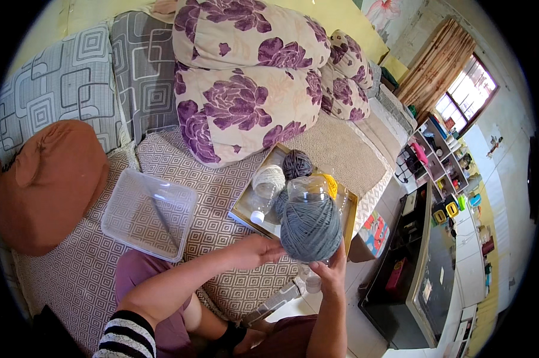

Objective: The person organizes yarn by placing balls of yarn into plastic bottles and then arranging them on a tray.

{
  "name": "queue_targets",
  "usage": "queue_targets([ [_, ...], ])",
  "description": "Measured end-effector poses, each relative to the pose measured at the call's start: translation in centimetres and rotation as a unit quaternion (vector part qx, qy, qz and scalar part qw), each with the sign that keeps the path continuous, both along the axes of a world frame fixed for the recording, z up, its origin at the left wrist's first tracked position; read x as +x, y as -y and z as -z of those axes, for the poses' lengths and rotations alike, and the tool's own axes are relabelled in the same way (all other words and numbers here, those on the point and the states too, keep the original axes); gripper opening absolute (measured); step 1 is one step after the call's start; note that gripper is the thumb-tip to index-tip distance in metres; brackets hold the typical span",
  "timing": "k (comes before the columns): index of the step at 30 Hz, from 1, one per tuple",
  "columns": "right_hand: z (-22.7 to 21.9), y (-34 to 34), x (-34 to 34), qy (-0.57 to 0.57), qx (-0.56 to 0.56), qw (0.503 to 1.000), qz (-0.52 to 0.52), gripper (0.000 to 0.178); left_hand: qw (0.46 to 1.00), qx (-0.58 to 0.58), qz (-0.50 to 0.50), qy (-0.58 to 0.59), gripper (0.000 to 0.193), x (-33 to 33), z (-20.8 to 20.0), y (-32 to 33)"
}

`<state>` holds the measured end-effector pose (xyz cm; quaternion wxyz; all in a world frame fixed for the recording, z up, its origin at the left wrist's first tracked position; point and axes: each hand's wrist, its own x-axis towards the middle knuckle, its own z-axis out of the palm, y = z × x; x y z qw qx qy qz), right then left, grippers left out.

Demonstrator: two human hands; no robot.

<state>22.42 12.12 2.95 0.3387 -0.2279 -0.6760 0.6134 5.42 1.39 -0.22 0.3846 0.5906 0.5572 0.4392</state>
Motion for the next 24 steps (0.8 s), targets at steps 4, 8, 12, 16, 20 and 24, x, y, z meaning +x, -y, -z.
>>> queue_targets([
  [4,0.5,0.0,-0.4,0.089,0.133,0.987,0.019,0.093,0.992,-0.003,0.091,-0.086,0.024,0.5,0.0,0.2],
  [8,0.4,-0.1,-0.1,0.243,0.203,0.948,0.016,0.094,0.995,-0.030,0.094,-0.028,0.023,-1.1,-2.1,0.7],
  [12,0.1,-0.3,0.6,0.303,0.161,0.931,-0.124,0.091,0.996,0.059,-0.040,0.047,0.024,-3.1,-2.0,1.2],
  [16,0.0,-0.6,1.3,0.229,0.045,0.942,-0.239,0.092,0.990,0.058,-0.105,0.079,0.024,-4.5,-1.9,1.5],
  [20,-0.7,-0.9,1.7,0.236,0.013,0.919,-0.315,0.095,0.988,0.063,-0.099,0.099,0.023,-4.8,-1.1,1.0],
  [24,-0.6,-0.7,1.6,0.183,-0.029,0.923,-0.336,0.096,0.970,0.008,-0.084,0.229,0.021,-4.5,-1.4,0.8],
])
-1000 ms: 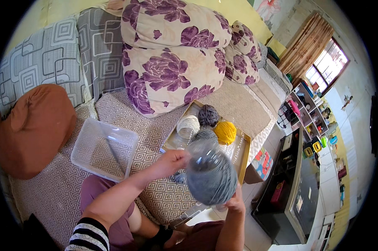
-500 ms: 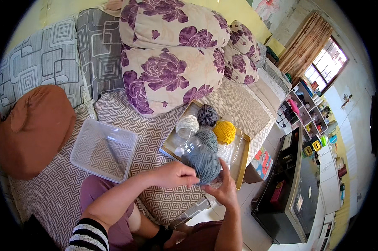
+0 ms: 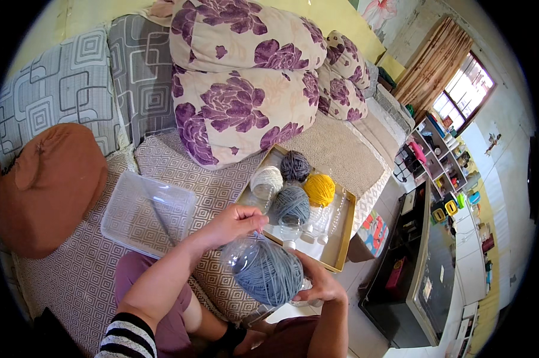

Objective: The person organizes yarn by placing balls of yarn into plastic bottles and then arranging them on a tray.

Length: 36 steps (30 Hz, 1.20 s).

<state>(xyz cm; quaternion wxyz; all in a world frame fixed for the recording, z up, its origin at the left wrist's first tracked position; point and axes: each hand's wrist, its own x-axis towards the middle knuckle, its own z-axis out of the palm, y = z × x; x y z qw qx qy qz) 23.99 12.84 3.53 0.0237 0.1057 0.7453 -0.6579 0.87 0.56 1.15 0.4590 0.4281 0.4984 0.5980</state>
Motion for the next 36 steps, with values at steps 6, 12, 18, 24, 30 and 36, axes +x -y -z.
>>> queue_targets([
  [6,0.5,0.5,0.7,-0.045,-0.173,0.969,0.171,0.096,0.925,0.080,0.101,0.358,0.037,0.3,1.8,0.0],
  [12,1.1,0.5,-0.2,-0.008,-0.241,0.951,0.195,0.094,0.995,0.051,0.033,0.075,0.056,0.3,1.4,0.0],
  [18,2.3,0.7,-0.9,-0.061,-0.105,0.982,0.147,0.097,0.991,-0.025,-0.009,0.130,0.049,0.7,0.6,-0.3],
  [24,1.2,1.6,-2.0,-0.071,-0.028,0.978,0.192,0.099,0.991,0.001,0.004,0.137,0.047,0.4,1.2,-0.3],
  [30,1.5,1.0,-1.0,-0.044,-0.123,0.981,0.143,0.096,0.994,0.051,0.028,0.088,0.049,-0.4,0.8,0.2],
  [36,1.7,1.4,-2.1,-0.073,-0.076,0.976,0.188,0.098,0.988,0.003,-0.066,0.143,0.048,-0.1,0.6,0.0],
])
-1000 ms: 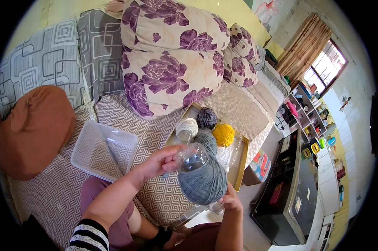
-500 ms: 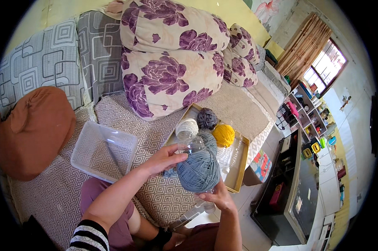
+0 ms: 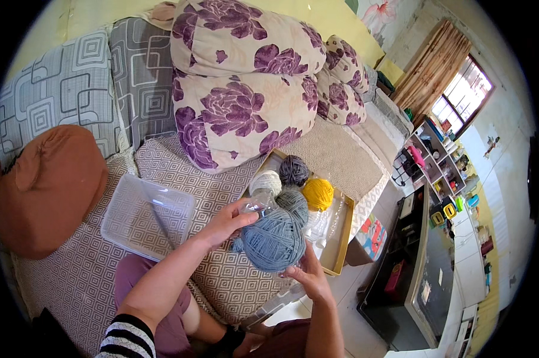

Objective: The person organizes yarn by placing balls of yarn into plastic bottles and then arranging them on a tray.

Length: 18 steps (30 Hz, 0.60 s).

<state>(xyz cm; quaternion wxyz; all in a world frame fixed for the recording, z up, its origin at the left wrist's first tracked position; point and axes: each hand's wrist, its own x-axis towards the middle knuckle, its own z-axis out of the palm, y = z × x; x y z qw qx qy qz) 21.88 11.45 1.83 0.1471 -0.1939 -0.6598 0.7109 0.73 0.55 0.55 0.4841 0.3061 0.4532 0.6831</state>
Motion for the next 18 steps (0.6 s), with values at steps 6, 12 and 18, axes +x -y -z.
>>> queue_targets([
  [6,-0.6,1.3,-0.9,-0.025,0.110,0.993,0.026,0.101,0.995,-0.088,-0.033,0.019,0.033,-0.2,-0.1,-0.3],
  [12,-0.6,-0.5,0.5,-0.077,-0.086,0.988,0.101,0.083,0.983,0.077,-0.012,-0.164,0.027,0.7,3.1,-1.8],
  [18,-0.1,-1.6,0.6,-0.092,-0.056,0.982,0.155,0.081,0.899,0.022,0.156,-0.408,0.024,4.7,2.3,-1.3],
])
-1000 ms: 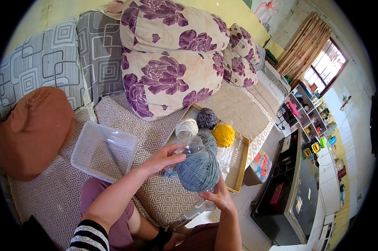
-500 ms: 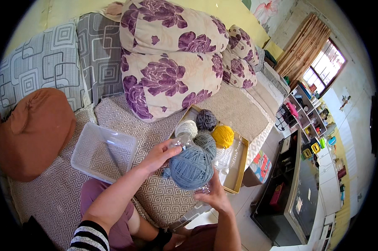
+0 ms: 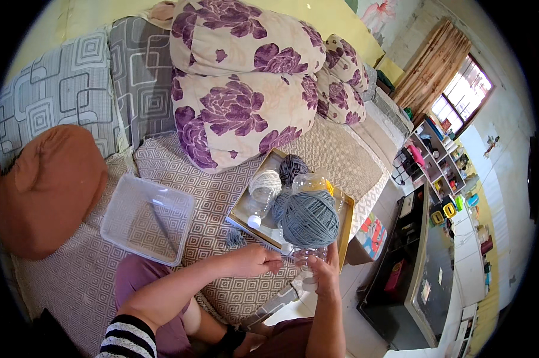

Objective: The person organizes yarn by placing balls of yarn into plastic bottles and then arranging them on a tray.

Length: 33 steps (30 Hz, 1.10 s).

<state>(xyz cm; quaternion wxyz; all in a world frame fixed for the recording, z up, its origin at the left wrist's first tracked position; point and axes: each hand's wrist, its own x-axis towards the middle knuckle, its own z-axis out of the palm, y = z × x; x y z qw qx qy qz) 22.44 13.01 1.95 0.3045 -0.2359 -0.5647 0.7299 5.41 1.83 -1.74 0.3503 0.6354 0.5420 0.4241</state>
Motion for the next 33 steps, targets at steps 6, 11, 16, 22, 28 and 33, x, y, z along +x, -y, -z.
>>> queue_targets([
  [6,0.1,0.1,-0.1,0.120,0.155,0.980,-0.021,0.096,0.985,-0.002,-0.087,0.146,0.023,-3.0,-2.1,0.9],
  [11,-0.3,-0.2,0.6,0.258,0.235,0.924,-0.156,0.098,0.946,0.017,-0.145,0.291,0.022,-5.1,-2.7,1.7],
  [16,-1.7,0.4,1.0,0.160,0.162,0.919,-0.322,0.098,0.930,0.016,-0.180,0.320,0.020,-5.8,-1.9,1.3],
  [22,0.2,0.2,2.0,-0.022,0.016,0.985,-0.169,0.105,0.936,0.060,-0.105,0.331,0.030,-2.3,-1.1,0.5],
  [28,-0.2,0.6,-0.4,0.051,0.184,0.981,0.026,0.098,0.996,-0.058,-0.008,0.063,0.025,-0.7,-1.7,0.4],
  [33,-0.6,0.6,0.1,0.270,0.334,0.902,-0.049,0.100,0.987,-0.013,-0.069,0.147,0.029,-2.4,-2.6,0.9],
])
